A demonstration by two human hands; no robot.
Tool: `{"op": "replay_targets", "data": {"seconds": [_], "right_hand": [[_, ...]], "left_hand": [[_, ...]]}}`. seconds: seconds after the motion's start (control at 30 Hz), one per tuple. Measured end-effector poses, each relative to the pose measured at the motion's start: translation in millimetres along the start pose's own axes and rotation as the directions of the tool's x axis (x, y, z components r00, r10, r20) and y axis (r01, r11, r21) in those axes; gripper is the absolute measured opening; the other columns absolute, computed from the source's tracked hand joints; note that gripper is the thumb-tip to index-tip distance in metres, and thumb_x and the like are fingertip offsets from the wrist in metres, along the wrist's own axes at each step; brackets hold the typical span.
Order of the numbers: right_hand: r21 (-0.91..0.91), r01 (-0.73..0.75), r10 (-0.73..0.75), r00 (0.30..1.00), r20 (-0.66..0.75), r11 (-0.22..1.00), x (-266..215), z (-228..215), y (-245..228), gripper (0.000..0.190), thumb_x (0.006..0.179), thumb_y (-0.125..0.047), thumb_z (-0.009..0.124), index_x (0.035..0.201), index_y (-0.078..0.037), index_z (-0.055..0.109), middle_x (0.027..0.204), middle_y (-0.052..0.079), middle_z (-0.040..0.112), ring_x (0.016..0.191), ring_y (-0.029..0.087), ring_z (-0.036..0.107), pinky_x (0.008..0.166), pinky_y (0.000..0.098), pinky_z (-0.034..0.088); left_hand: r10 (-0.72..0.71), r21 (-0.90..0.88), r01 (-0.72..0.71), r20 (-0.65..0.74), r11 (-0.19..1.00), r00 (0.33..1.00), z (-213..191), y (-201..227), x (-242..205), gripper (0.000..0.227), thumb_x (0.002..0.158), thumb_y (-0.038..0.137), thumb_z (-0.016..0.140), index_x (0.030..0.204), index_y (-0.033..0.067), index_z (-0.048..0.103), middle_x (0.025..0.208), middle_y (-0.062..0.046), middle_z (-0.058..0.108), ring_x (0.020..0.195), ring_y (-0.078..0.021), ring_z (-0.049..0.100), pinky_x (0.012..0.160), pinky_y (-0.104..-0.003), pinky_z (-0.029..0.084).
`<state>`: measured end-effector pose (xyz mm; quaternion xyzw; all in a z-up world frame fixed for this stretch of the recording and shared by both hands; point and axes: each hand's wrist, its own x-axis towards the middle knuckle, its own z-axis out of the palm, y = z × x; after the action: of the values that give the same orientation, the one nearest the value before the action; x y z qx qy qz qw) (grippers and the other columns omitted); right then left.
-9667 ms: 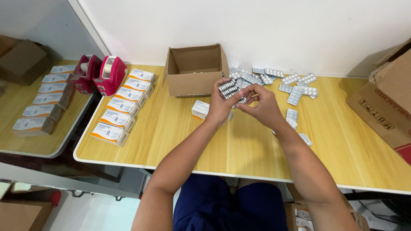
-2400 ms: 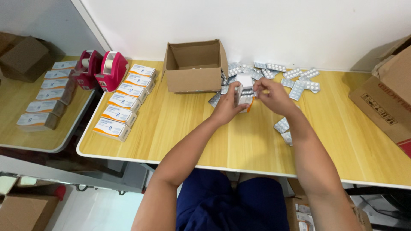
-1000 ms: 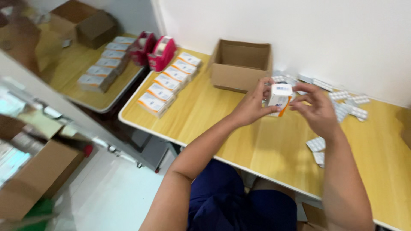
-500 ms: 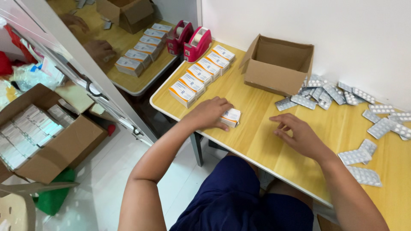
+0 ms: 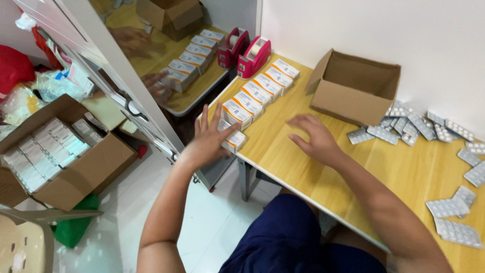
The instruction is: The person opens small white boxes, removes blister packs of pills, and places them into a larger cardboard box. The person also stacks some blister packs on the table and arranges the empty boxes.
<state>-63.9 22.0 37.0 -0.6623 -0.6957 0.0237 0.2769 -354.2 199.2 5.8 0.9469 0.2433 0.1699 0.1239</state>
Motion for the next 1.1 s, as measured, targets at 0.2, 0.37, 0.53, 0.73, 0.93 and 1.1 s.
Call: {"op": "replay_targets", "data": {"seconds": [0.2,0.37,0.53,0.73,0.93,1.1], "right_hand": [[-0.049,-0.193,0.176,0.953,-0.248,0.98,128.0,58.7,44.4,0.055,0.093,-0.025,0.073,0.142,-0.007,0.056,0.147,0.025,0.045,0.138,0.043,0.04,0.115,0.0487,0.035],[-0.143,-0.523,0.476,0.838,-0.267,0.84,185.2,82.3,108.3,0.062,0.093,-0.035,0.072,0.146,-0.009,0.052,0.155,0.03,0.028,0.141,0.052,0.033,0.11,0.0519,0.033],[-0.105,-0.588,0.564,0.803,-0.191,0.802,192.2,94.8,147.9,0.054,0.098,-0.037,0.065,0.145,-0.012,0.055,0.163,0.023,0.029,0.137,0.043,0.047,0.111,0.0473,0.043],[-0.063,-0.576,0.552,0.805,-0.218,0.815,194.4,98.1,160.7,0.048,0.102,-0.034,0.059,0.146,-0.014,0.055,0.164,0.022,0.03,0.14,0.043,0.046,0.115,0.0477,0.041],[-0.509,-0.265,0.045,0.914,-0.404,0.819,182.4,95.2,119.2,0.051,0.105,-0.025,0.061,0.147,0.002,0.051,0.156,0.029,0.039,0.15,0.04,0.037,0.124,0.0567,0.025],[-0.175,-0.087,0.048,0.975,-0.217,0.981,81.2,65.7,44.9,0.053,0.095,-0.016,0.066,0.143,0.002,0.053,0.15,0.023,0.049,0.142,0.04,0.042,0.119,0.0487,0.034]], "left_hand": [[-0.117,-0.125,0.1,-0.14,0.987,0.983,55.5,1.1,8.9,0.111,0.076,0.057,0.084,0.158,0.0033,0.031,0.163,-0.032,0.005,0.145,-0.0652,-0.003,0.113,-0.073,0.015],[-0.081,-0.194,0.016,-0.332,0.981,0.94,73.7,-3.7,25.4,0.088,0.079,0.039,0.082,0.148,-0.0017,0.046,0.161,-0.029,0.027,0.146,-0.0595,0.017,0.118,-0.063,0.027],[-0.125,-0.299,0.021,-0.331,0.954,0.935,69.1,-0.5,40.6,0.076,0.078,0.031,0.079,0.142,-0.0003,0.053,0.156,-0.024,0.038,0.136,-0.0489,0.035,0.111,-0.054,0.039],[-0.165,-0.279,0.062,-0.363,0.958,0.917,61.2,-3.7,52.2,0.06,0.078,0.028,0.077,0.134,0.0107,0.063,0.148,-0.011,0.052,0.138,-0.0437,0.039,0.112,-0.051,0.042],[-0.137,-0.173,0.064,-0.449,0.983,0.883,56.3,4.1,52.6,0.066,0.074,0.036,0.081,0.132,0.0111,0.061,0.149,-0.015,0.048,0.139,-0.0475,0.034,0.112,-0.064,0.029],[-0.031,-0.115,-0.045,-0.586,0.992,0.81,50.1,34.3,48.7,0.072,0.076,0.046,0.084,0.134,0.0105,0.061,0.15,-0.015,0.048,0.143,-0.0462,0.031,0.114,-0.072,0.016]]}}
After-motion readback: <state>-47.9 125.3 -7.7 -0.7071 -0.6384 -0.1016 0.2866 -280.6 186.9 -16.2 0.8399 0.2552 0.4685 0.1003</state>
